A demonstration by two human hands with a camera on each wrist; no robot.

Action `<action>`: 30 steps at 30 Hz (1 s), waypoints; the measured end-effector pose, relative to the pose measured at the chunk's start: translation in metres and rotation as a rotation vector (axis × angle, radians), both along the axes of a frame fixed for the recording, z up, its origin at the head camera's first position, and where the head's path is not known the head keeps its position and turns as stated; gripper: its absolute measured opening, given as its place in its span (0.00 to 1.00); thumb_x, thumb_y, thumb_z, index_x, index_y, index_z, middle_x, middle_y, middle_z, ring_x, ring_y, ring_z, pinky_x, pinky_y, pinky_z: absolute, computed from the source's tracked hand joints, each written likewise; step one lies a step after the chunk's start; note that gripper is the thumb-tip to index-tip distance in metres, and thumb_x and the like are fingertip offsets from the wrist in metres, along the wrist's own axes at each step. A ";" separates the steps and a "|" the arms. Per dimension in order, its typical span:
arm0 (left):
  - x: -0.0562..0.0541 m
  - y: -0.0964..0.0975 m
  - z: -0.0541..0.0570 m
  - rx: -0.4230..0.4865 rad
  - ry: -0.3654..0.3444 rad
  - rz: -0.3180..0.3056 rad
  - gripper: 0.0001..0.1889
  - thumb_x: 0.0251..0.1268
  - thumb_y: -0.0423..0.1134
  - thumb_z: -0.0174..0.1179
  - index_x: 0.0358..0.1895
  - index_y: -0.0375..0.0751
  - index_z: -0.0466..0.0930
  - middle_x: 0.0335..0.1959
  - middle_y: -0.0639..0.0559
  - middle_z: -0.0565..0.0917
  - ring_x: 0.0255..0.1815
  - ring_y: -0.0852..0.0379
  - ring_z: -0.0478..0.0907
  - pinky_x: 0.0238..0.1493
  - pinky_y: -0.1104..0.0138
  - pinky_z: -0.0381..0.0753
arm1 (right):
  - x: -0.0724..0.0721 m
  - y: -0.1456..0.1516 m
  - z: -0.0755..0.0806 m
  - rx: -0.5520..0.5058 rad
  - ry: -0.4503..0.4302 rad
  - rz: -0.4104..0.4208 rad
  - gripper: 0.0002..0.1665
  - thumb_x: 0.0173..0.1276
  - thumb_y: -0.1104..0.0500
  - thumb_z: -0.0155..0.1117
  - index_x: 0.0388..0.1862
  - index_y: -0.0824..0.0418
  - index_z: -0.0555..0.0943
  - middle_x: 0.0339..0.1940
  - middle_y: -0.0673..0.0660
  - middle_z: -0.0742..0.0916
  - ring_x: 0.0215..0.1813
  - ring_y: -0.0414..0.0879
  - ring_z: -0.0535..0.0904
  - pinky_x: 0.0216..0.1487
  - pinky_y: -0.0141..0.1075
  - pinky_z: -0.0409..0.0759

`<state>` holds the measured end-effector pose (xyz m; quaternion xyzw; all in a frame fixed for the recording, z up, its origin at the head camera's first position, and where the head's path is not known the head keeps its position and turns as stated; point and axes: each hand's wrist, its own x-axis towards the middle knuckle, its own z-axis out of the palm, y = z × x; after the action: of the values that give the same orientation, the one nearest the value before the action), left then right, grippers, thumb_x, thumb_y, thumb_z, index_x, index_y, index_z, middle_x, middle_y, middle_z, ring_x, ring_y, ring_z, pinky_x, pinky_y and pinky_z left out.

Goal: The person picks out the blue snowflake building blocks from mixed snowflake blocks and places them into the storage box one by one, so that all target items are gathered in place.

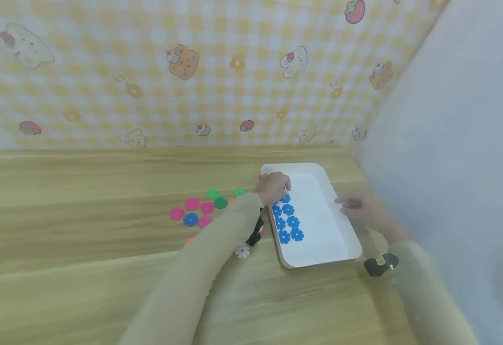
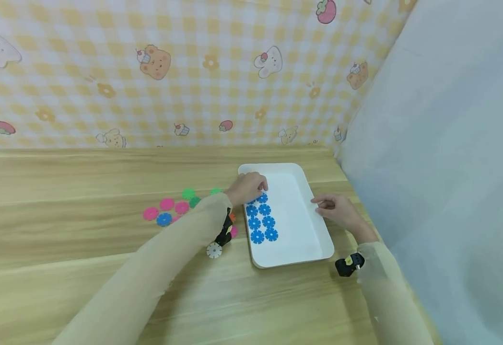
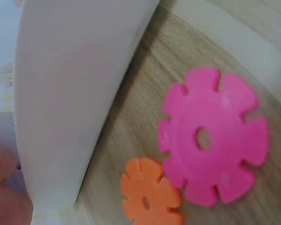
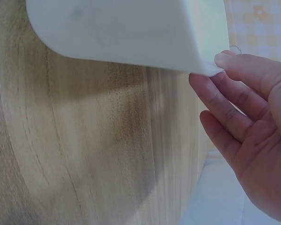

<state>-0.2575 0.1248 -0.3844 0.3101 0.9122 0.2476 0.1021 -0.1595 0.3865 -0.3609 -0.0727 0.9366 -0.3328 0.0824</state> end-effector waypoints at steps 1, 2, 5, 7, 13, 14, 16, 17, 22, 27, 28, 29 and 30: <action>0.000 -0.002 0.001 0.018 0.000 0.000 0.09 0.63 0.35 0.57 0.44 0.45 0.80 0.44 0.55 0.80 0.48 0.59 0.72 0.55 0.62 0.65 | 0.000 0.000 -0.001 -0.006 -0.003 -0.002 0.18 0.64 0.63 0.59 0.52 0.68 0.76 0.46 0.66 0.81 0.47 0.59 0.77 0.48 0.48 0.76; 0.000 -0.004 0.002 0.040 0.004 -0.002 0.08 0.63 0.35 0.57 0.44 0.45 0.80 0.43 0.55 0.80 0.47 0.59 0.73 0.53 0.63 0.66 | 0.000 0.000 -0.003 -0.005 -0.004 -0.001 0.18 0.64 0.63 0.59 0.52 0.68 0.76 0.47 0.66 0.81 0.48 0.59 0.77 0.48 0.49 0.75; -0.001 -0.013 0.009 0.109 0.027 -0.012 0.08 0.61 0.35 0.59 0.43 0.44 0.80 0.39 0.54 0.79 0.44 0.59 0.73 0.49 0.66 0.69 | -0.001 0.000 -0.006 -0.006 0.007 0.000 0.18 0.64 0.63 0.59 0.53 0.68 0.75 0.48 0.68 0.80 0.49 0.61 0.76 0.50 0.51 0.74; -0.001 -0.023 0.015 0.147 0.038 -0.024 0.09 0.60 0.34 0.60 0.43 0.43 0.79 0.38 0.54 0.78 0.43 0.59 0.73 0.47 0.68 0.71 | -0.002 0.001 -0.007 -0.004 0.015 -0.002 0.18 0.64 0.64 0.58 0.53 0.69 0.75 0.49 0.68 0.80 0.50 0.62 0.76 0.51 0.52 0.73; -0.002 -0.066 0.029 0.239 0.014 -0.062 0.11 0.58 0.31 0.59 0.45 0.40 0.78 0.40 0.50 0.79 0.43 0.58 0.73 0.45 0.70 0.73 | 0.000 0.001 -0.007 0.002 0.032 0.007 0.18 0.64 0.63 0.59 0.52 0.70 0.75 0.49 0.69 0.80 0.49 0.63 0.76 0.50 0.52 0.74; -0.001 -0.075 0.030 0.248 0.009 -0.061 0.11 0.58 0.30 0.59 0.44 0.39 0.78 0.40 0.49 0.79 0.43 0.57 0.73 0.45 0.70 0.73 | 0.000 0.001 -0.007 0.003 0.033 0.011 0.18 0.64 0.63 0.59 0.52 0.70 0.75 0.49 0.70 0.80 0.49 0.63 0.76 0.49 0.51 0.74; 0.001 -0.093 0.031 0.253 -0.006 -0.040 0.10 0.58 0.30 0.59 0.44 0.39 0.78 0.39 0.50 0.79 0.41 0.58 0.73 0.45 0.69 0.73 | 0.001 0.001 -0.006 -0.004 0.036 0.015 0.19 0.64 0.63 0.59 0.52 0.70 0.75 0.49 0.70 0.79 0.49 0.63 0.76 0.49 0.51 0.75; 0.003 -0.102 0.030 0.256 -0.020 -0.023 0.10 0.57 0.30 0.59 0.43 0.39 0.77 0.38 0.50 0.78 0.41 0.58 0.73 0.44 0.68 0.73 | 0.001 0.001 -0.006 -0.005 0.037 0.015 0.18 0.64 0.63 0.59 0.52 0.71 0.75 0.49 0.70 0.79 0.49 0.63 0.76 0.49 0.50 0.75; 0.012 -0.150 0.020 0.233 -0.060 0.038 0.09 0.57 0.33 0.61 0.42 0.37 0.77 0.36 0.50 0.78 0.39 0.55 0.73 0.44 0.64 0.74 | 0.001 0.001 -0.006 0.006 0.028 0.007 0.18 0.65 0.63 0.58 0.52 0.70 0.75 0.49 0.69 0.80 0.49 0.62 0.76 0.49 0.50 0.75; 0.021 -0.194 0.009 0.162 -0.088 -0.006 0.10 0.54 0.36 0.65 0.39 0.37 0.79 0.30 0.51 0.77 0.33 0.56 0.72 0.37 0.64 0.74 | 0.001 0.000 -0.005 0.002 -0.001 -0.001 0.19 0.65 0.61 0.58 0.53 0.69 0.75 0.49 0.70 0.79 0.50 0.63 0.75 0.50 0.52 0.74; 0.023 -0.201 0.008 0.149 -0.096 -0.021 0.10 0.52 0.36 0.66 0.37 0.38 0.79 0.29 0.51 0.77 0.31 0.56 0.72 0.36 0.65 0.74 | 0.002 0.000 -0.004 -0.001 -0.005 0.000 0.19 0.65 0.61 0.58 0.53 0.69 0.75 0.49 0.70 0.79 0.50 0.63 0.75 0.50 0.53 0.73; 0.026 -0.209 0.008 0.138 -0.106 -0.038 0.10 0.51 0.37 0.66 0.37 0.38 0.79 0.27 0.52 0.76 0.30 0.57 0.72 0.34 0.65 0.74 | 0.002 0.000 -0.003 -0.003 -0.011 -0.003 0.20 0.66 0.61 0.58 0.54 0.69 0.74 0.49 0.70 0.79 0.51 0.63 0.75 0.50 0.53 0.73; 0.028 -0.215 0.008 0.132 -0.109 -0.054 0.10 0.51 0.38 0.67 0.36 0.39 0.80 0.27 0.53 0.76 0.29 0.57 0.71 0.34 0.66 0.74 | 0.002 0.000 -0.003 -0.002 -0.013 -0.004 0.20 0.66 0.61 0.58 0.54 0.69 0.74 0.49 0.69 0.79 0.50 0.63 0.75 0.50 0.53 0.73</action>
<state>-0.2291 -0.0907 -0.3768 0.3269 0.8782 0.3209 0.1374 -0.1572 0.3860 -0.3637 -0.0689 0.9358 -0.3344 0.0876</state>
